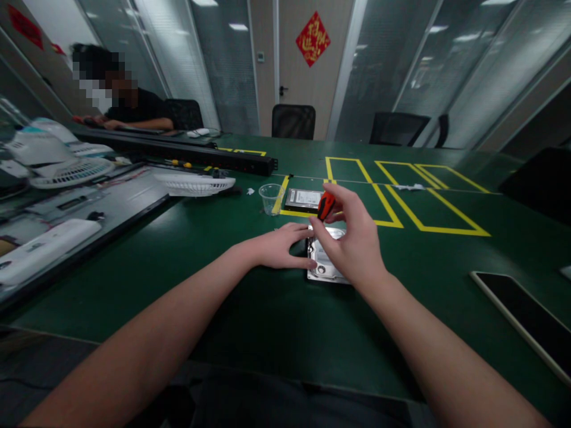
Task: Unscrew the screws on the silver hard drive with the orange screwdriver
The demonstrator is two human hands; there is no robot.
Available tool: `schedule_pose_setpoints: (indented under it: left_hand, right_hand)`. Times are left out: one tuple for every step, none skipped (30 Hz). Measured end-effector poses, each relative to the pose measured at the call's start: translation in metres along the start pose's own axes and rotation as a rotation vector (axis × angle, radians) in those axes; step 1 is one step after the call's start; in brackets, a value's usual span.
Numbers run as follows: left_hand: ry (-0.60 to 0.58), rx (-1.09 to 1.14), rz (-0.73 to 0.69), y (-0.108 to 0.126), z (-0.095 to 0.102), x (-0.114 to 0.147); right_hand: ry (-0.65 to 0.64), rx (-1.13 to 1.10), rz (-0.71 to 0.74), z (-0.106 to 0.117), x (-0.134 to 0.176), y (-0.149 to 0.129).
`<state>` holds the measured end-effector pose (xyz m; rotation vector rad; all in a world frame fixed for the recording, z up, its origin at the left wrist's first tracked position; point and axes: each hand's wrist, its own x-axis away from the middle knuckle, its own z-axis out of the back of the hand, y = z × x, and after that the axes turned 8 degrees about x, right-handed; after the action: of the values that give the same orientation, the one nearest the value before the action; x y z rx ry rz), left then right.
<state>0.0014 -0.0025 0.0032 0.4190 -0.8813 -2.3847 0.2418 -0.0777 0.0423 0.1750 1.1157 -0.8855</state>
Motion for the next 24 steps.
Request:
schedule_pose_setpoints:
  left_hand:
    - [0.001,-0.001,-0.001,0.0001,0.0001,0.0]
    - [0.003,-0.002,-0.001,-0.0001,0.0001,0.0]
    - [0.002,-0.003,-0.001,-0.0005,0.0002,0.0]
    - [0.0,-0.004,-0.001,-0.0011,0.0003,0.0001]
    - [-0.002,-0.003,-0.001,-0.0018,0.0003,0.0002]
    - [-0.005,-0.002,0.001,-0.0024,0.0004,0.0003]
    - [-0.006,-0.001,0.003,-0.0028,0.0005,0.0005]
    - [-0.005,-0.001,0.006,-0.003,0.0006,0.0006]
    - [-0.004,-0.001,0.009,-0.003,0.0006,0.0007]
    - [-0.004,-0.002,0.014,-0.0027,0.0006,0.0008]
    - [-0.004,-0.004,0.018,-0.0023,0.0006,0.0007]
    - [-0.004,-0.005,0.021,-0.0018,0.0004,0.0006]
    - [-0.003,-0.005,0.02,-0.0012,0.0003,0.0003]
    - [-0.002,-0.005,0.015,-0.0007,0.0001,0.0001]
    - [-0.001,-0.005,0.006,-0.0004,-0.0002,-0.0002]
    - [0.001,-0.005,-0.002,-0.0003,-0.0004,-0.0004]
    - [0.003,-0.005,-0.01,-0.0004,-0.0006,-0.0006]
    - [0.005,-0.005,-0.013,-0.0008,-0.0008,-0.0006]
    - [0.006,-0.007,-0.014,-0.0013,-0.0009,-0.0006]
    - [0.007,-0.008,-0.011,-0.002,-0.0009,-0.0005]
    - [0.008,-0.009,-0.008,-0.0027,-0.0009,-0.0004]
    - [0.007,-0.009,-0.005,-0.0034,-0.0008,-0.0004]
    - [0.006,-0.008,-0.001,-0.0039,-0.0006,-0.0003]
    - [0.004,-0.008,0.002,-0.0042,-0.0004,-0.0003]
  right_hand:
    - [0.0,0.007,-0.001,0.0003,-0.0004,0.0]
    - [-0.003,0.012,-0.005,0.0006,-0.0005,-0.0001]
    - [-0.009,0.016,-0.013,0.0006,-0.0005,-0.0002]
    - [-0.018,0.017,-0.02,0.0006,-0.0003,-0.0002]
    - [-0.027,0.016,-0.024,0.0004,0.0001,-0.0003]
    - [-0.035,0.013,-0.025,0.0002,0.0005,-0.0004]
    - [-0.041,0.009,-0.026,-0.0001,0.0009,-0.0006]
    - [-0.045,0.004,-0.026,-0.0003,0.0013,-0.0007]
    - [-0.045,-0.003,-0.023,-0.0005,0.0016,-0.0009]
    - [-0.041,-0.012,-0.017,-0.0007,0.0018,-0.001]
    - [-0.038,-0.02,-0.013,-0.0009,0.0018,-0.001]
    - [-0.037,-0.026,-0.011,-0.0009,0.0018,-0.001]
    - [-0.036,-0.027,-0.008,-0.0008,0.0016,-0.0009]
    - [-0.037,-0.022,-0.007,-0.0006,0.0013,-0.0006]
    - [-0.038,-0.015,-0.007,-0.0003,0.0009,-0.0003]
    - [-0.037,-0.006,-0.007,0.0002,0.0005,0.0]
    - [-0.033,0.002,-0.008,0.0006,0.0001,0.0003]
    - [-0.03,0.008,-0.011,0.0011,-0.0003,0.0005]
    - [-0.028,0.013,-0.015,0.0014,-0.0005,0.0006]
    - [-0.029,0.016,-0.018,0.0015,-0.0006,0.0006]
    - [-0.031,0.018,-0.021,0.0014,-0.0006,0.0005]
    - [-0.035,0.02,-0.023,0.0011,-0.0005,0.0002]
    - [-0.039,0.019,-0.026,0.0006,-0.0002,-0.0001]
    - [-0.041,0.015,-0.026,0.0001,0.0002,-0.0006]
